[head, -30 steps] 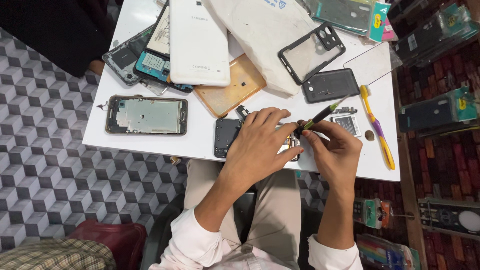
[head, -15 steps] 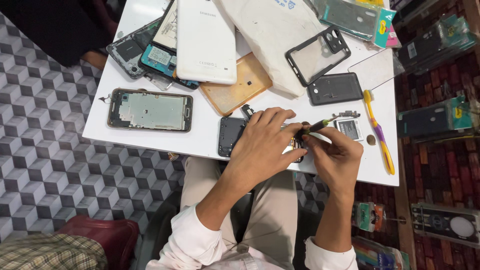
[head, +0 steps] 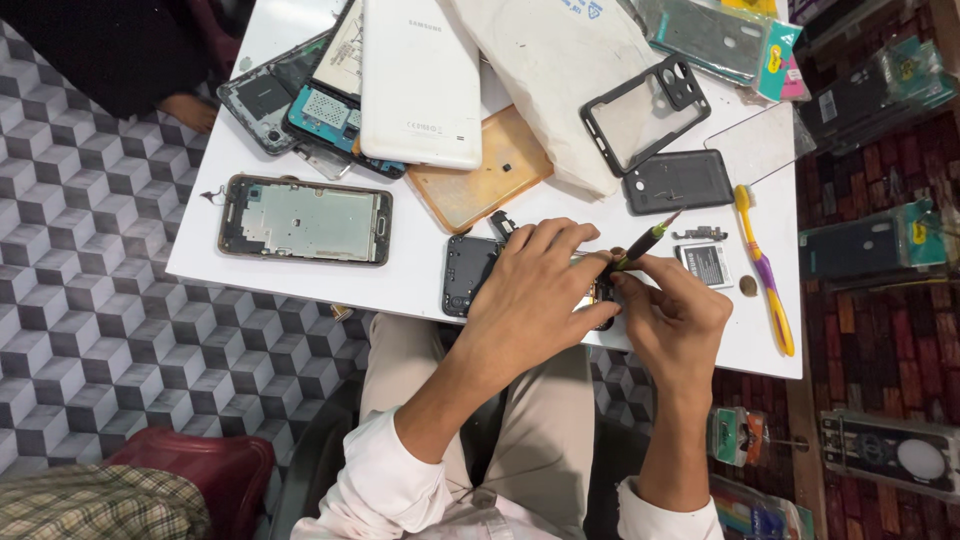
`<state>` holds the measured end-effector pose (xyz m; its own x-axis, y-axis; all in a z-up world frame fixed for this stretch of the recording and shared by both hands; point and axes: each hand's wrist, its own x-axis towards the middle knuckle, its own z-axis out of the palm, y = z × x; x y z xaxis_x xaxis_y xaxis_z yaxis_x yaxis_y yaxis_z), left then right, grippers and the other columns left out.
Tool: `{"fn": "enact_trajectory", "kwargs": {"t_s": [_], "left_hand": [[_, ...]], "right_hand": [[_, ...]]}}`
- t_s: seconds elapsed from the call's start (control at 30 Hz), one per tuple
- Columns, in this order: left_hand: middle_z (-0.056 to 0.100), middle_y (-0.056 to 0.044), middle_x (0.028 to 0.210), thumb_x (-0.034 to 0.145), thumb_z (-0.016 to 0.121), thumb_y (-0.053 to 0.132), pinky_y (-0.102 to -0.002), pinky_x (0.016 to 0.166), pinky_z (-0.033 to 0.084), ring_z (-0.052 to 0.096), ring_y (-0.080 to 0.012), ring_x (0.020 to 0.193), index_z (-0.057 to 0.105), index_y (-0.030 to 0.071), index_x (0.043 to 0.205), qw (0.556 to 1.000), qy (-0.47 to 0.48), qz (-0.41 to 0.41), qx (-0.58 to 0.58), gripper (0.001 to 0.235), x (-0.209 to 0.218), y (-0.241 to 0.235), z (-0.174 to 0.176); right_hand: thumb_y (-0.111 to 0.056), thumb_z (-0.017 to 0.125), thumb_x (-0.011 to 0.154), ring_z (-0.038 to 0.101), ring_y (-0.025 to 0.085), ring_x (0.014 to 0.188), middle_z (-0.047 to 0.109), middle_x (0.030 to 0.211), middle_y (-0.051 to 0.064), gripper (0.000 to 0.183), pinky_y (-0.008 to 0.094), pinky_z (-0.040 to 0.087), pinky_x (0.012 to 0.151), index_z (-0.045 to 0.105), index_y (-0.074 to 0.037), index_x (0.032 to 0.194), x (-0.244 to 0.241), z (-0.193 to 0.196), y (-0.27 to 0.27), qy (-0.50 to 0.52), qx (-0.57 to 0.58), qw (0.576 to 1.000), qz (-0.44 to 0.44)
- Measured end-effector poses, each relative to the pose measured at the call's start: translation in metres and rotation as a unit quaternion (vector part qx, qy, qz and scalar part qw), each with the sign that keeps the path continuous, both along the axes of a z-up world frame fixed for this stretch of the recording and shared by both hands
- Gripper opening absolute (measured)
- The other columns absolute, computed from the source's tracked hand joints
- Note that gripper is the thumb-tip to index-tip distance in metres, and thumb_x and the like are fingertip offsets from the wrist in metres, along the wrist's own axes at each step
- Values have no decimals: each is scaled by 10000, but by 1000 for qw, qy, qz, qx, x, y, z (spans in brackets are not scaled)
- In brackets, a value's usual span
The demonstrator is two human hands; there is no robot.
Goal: The person uses a screwdriver to remove screws from the back of a disassembled smartphone. They then use a prying tool to lift and separate the battery from the phone chassis.
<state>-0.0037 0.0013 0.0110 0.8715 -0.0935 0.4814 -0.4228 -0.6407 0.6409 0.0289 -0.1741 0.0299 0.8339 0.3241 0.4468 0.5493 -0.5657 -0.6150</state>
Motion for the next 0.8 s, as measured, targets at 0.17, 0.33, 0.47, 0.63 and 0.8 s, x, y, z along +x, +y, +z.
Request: {"fn": "enact_trajectory", "kwargs": {"t_s": [0.17, 0.33, 0.47, 0.63, 0.8], "left_hand": [[629, -136, 1339, 837, 759, 349, -439, 1081, 381, 517, -289, 1286, 732, 44, 1168, 1000, 7, 1, 5, 451, 0, -1, -2], [631, -132, 1345, 828, 763, 367, -445, 1085, 371, 516, -290, 1277, 738, 50, 1158, 1000, 13, 0, 2, 459, 0, -1, 2], [631, -138, 1334, 831, 765, 382, -443, 1075, 374, 518, -293, 1275, 731, 43, 1188, 1000, 10, -2, -5, 494, 0, -1, 2], [637, -135, 1336, 833, 769, 371, -437, 1081, 378, 524, -285, 1276, 732, 44, 1181, 1000, 7, 0, -6, 479, 0, -2, -1], [638, -135, 1326, 824, 774, 372, -435, 1076, 378, 524, -281, 1274, 736, 46, 1166, 1000, 7, 1, -10, 474, 1, -1, -1]], "right_hand": [[133, 720, 885, 624, 89, 703, 687, 895, 100, 196, 251, 476, 613, 696, 49, 1061, -2, -1, 0, -69, -68, 995, -3], [106, 671, 938, 603, 82, 731, 708, 925, 81, 158, 238, 473, 602, 695, 68, 1089, -1, -9, -9, 79, 53, 995, -20], [86, 650, 999, 690, 126, 995, 716, 1080, 93, 147, 240, 572, 877, 637, 104, 1144, 10, -16, -16, 116, 171, 978, 33], [81, 672, 961, 712, 129, 970, 731, 1042, 110, 148, 258, 598, 874, 653, 99, 1107, 10, -21, -19, 154, 144, 977, 6], [83, 669, 968, 704, 119, 965, 731, 1054, 107, 163, 247, 600, 875, 665, 91, 1131, 6, -16, -14, 143, 129, 981, 24]]}}
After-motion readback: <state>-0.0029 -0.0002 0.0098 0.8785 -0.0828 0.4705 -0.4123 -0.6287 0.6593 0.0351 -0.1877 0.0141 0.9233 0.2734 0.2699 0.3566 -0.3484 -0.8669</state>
